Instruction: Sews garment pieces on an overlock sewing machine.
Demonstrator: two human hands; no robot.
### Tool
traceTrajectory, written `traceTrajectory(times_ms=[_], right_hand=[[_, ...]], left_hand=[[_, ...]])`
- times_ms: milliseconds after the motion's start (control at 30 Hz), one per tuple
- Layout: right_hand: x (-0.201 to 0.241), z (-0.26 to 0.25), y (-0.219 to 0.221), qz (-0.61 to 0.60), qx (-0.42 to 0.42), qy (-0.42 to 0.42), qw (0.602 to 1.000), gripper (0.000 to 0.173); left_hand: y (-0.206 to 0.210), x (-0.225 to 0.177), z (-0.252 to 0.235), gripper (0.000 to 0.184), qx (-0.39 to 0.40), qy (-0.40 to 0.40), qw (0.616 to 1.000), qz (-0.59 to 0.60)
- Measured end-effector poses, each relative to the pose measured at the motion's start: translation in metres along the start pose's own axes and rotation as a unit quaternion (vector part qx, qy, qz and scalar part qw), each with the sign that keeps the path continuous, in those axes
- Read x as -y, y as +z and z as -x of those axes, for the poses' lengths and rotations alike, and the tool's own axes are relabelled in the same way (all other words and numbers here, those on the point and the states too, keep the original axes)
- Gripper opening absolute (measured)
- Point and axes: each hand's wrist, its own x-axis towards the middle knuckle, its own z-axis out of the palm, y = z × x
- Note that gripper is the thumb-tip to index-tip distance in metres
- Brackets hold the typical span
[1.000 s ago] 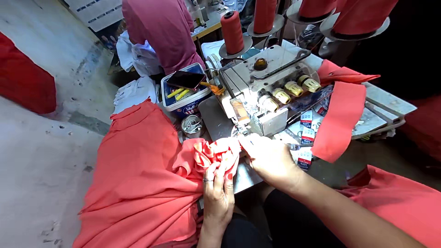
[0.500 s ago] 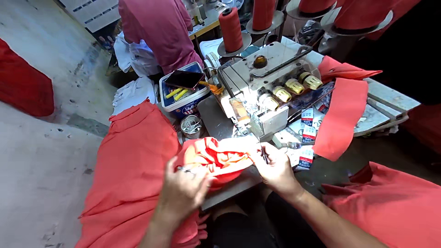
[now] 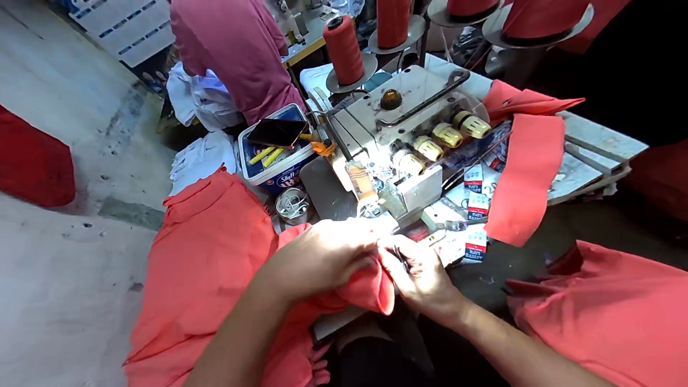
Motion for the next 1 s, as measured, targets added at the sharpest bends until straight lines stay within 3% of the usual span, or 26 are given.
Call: traceTrajectory(times_ms=[133,267,400,600,800,1000], right_hand=[[-0.004,0.009,-0.013,0.044,0.091,-0.109,0.989,0.027],[-0.013,0.011,-0.027,0.155,0.164,-0.192,0.955,0.02],[-0.021,0.004,-0.042,0.127,0.175,-0.202,0.955,0.022],[-0.025,0.012,-0.039,0.101,0.171,-0.214,0.957,0.02],[-0.028,0.016,-0.036,0.08,0.158,-0.209,0.962,0.018],[-0.03,0.016,-0.035,0.054,0.165,-0.182,0.968,0.018]], left_hand=[[-0.001,0.008,0.006,0.024,-0.071,-0.011,0.994,-0.086],[0.001,0.005,0.04,0.023,-0.12,-0.033,0.98,-0.154],[0.027,0.003,0.069,0.018,-0.187,-0.047,0.975,-0.113],[0.059,0.007,0.077,0.017,-0.314,-0.089,0.931,-0.16],[0.066,0.015,0.079,0.016,-0.341,-0.068,0.921,-0.173],[0.06,0.012,0.076,0.023,-0.323,-0.13,0.932,-0.104]])
